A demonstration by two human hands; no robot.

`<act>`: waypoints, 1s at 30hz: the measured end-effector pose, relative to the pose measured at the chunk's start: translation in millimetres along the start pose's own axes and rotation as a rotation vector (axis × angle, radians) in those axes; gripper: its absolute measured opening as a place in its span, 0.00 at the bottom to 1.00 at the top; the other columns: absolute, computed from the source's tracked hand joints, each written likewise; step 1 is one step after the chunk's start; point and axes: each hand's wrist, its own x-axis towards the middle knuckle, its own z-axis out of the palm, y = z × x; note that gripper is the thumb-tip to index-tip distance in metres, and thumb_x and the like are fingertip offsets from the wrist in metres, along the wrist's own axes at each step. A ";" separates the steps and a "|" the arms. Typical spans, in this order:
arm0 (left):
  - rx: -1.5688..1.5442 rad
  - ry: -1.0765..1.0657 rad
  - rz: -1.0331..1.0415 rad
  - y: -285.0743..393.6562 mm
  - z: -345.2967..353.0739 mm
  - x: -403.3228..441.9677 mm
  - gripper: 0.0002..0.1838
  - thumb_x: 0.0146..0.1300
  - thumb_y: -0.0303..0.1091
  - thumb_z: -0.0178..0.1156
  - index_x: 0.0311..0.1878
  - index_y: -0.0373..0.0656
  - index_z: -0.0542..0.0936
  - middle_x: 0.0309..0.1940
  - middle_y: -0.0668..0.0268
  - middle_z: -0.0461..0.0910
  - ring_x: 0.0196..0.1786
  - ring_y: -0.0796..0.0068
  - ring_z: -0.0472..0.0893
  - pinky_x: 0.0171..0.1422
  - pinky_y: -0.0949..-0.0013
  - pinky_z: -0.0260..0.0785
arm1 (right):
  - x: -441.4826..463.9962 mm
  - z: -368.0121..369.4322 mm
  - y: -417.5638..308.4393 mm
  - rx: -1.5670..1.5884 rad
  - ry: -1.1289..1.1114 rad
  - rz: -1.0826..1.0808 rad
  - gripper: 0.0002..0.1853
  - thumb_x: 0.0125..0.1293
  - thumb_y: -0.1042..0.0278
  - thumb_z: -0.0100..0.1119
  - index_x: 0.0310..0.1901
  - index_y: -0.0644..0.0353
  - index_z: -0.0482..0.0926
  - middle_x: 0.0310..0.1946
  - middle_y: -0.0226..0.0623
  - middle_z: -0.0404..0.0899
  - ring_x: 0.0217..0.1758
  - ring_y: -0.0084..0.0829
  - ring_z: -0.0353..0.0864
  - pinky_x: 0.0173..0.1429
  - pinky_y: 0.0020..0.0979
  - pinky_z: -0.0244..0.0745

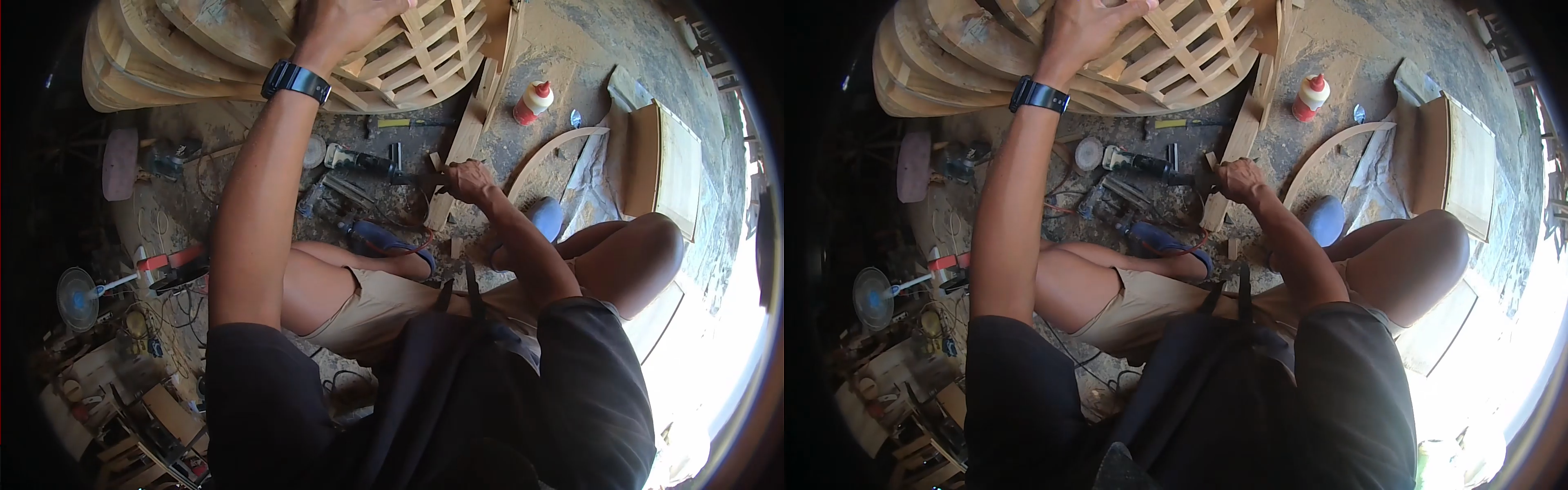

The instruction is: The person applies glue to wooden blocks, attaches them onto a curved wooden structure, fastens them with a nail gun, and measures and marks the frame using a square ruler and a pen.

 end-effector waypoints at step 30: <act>-0.049 -0.031 0.001 8.5 -4.1 -0.2 0.36 0.57 0.40 0.76 0.63 0.29 0.74 0.55 0.44 0.84 0.59 0.47 0.83 0.61 0.52 0.76 | -152.9 -189.3 -58.0 0.712 0.529 -0.120 0.18 0.72 0.63 0.60 0.58 0.65 0.81 0.34 0.41 0.83 0.38 0.30 0.81 0.46 0.35 0.75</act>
